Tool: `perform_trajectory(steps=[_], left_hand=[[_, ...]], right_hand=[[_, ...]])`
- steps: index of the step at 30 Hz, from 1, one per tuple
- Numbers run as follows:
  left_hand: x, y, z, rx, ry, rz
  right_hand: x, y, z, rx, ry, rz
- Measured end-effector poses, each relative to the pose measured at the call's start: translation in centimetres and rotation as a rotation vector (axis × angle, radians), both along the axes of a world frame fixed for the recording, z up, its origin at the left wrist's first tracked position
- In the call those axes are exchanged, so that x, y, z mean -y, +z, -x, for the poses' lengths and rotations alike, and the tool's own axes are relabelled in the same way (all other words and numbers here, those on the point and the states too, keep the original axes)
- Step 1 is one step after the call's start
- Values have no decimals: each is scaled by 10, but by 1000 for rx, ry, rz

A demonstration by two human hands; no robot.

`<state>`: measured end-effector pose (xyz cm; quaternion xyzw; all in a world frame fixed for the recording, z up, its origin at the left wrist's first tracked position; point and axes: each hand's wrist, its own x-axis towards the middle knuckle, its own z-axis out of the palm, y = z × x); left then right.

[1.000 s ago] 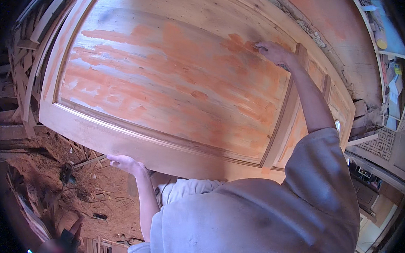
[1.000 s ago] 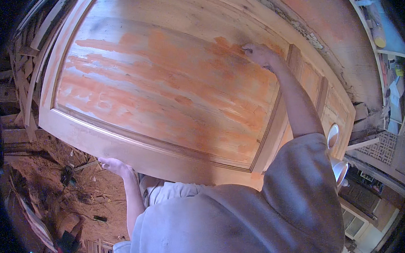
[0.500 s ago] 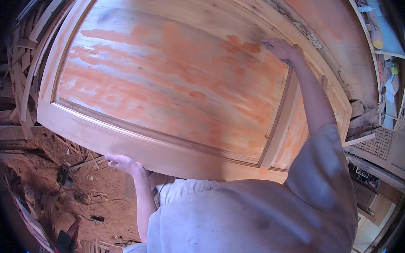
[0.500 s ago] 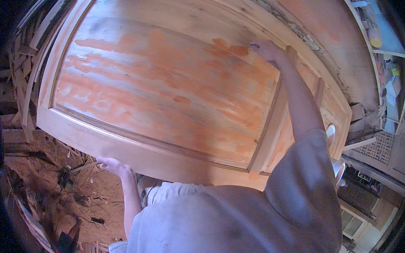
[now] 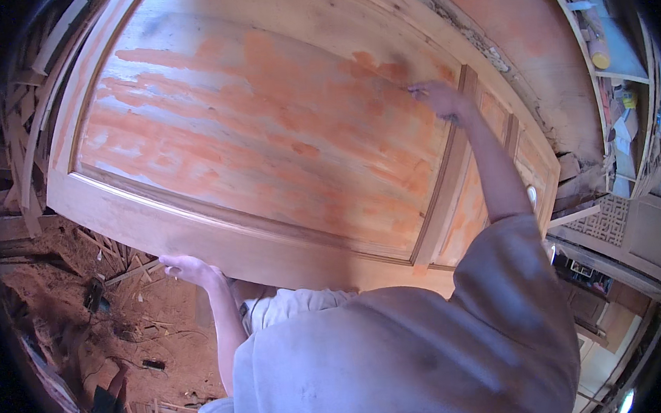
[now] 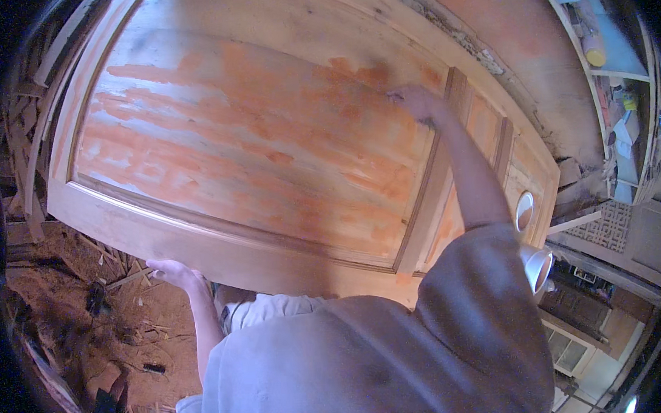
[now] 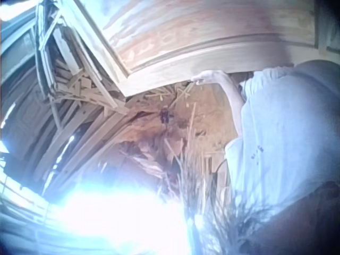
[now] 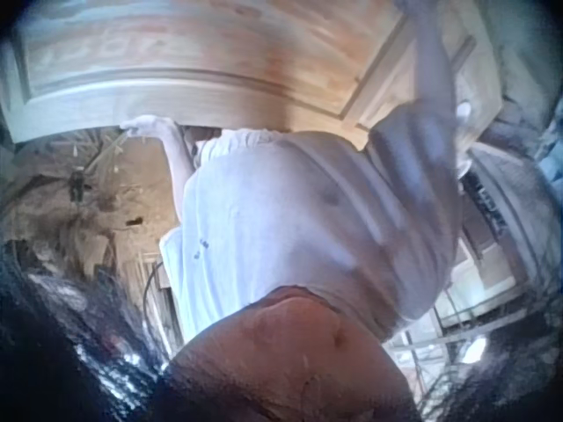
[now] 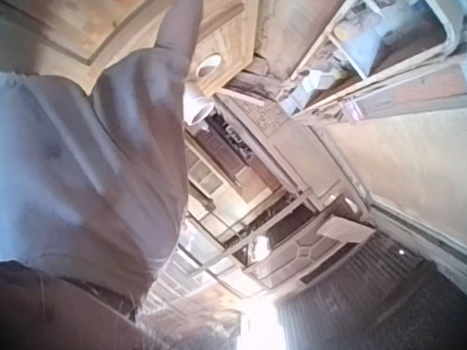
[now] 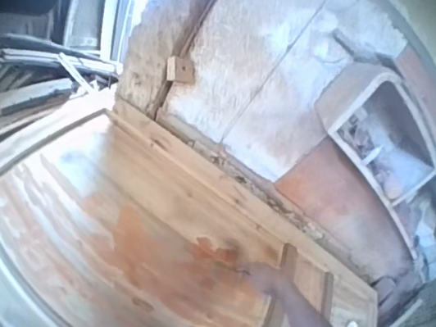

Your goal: The person applies a wood filler mixture to a wooden door frame using a brush and a small piece of wood to fill gaps and smooth the surface.

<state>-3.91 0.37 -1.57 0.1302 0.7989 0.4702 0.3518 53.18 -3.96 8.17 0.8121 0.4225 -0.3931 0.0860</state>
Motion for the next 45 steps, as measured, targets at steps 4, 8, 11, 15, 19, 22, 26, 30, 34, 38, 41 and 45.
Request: perform_trajectory(steps=[4, 8, 11, 15, 19, 22, 26, 30, 34, 38, 41, 45], left_hand=[[-1, -12, 7, -22, -35, -22], [0, -8, 13, 7, -46, 41], [-1, 2, 2, 42, -19, 16], [-1, -3, 8, 6, -29, 26], [-4, 22, -12, 34, -55, 48], [-1, 18, -6, 82, -59, 30], [-2, 18, -9, 48, -64, 42], [-4, 31, -20, 46, -70, 55], [-5, 15, -6, 12, -39, 113], [-4, 16, -3, 1, -29, 136], [-3, 18, -10, -1, -37, 133], [-5, 26, -12, -21, -12, 157]], right_hand=[[40, -43, 14, 178, -202, -438], [39, -68, 56, 340, -348, -627], [36, -81, 66, 446, -309, -724], [19, -71, 94, 449, -508, -622], [24, -66, 90, 415, -589, -467], [32, -67, 84, 198, -633, -483], [18, -77, 85, 313, -676, -671], [5, -96, 109, 541, -551, -814], [0, -73, 117, 453, -648, -515], [-1, -58, 116, 259, -651, -522], [-7, -81, 104, 350, -597, -611], [-20, -83, 128, 421, -601, -749]])
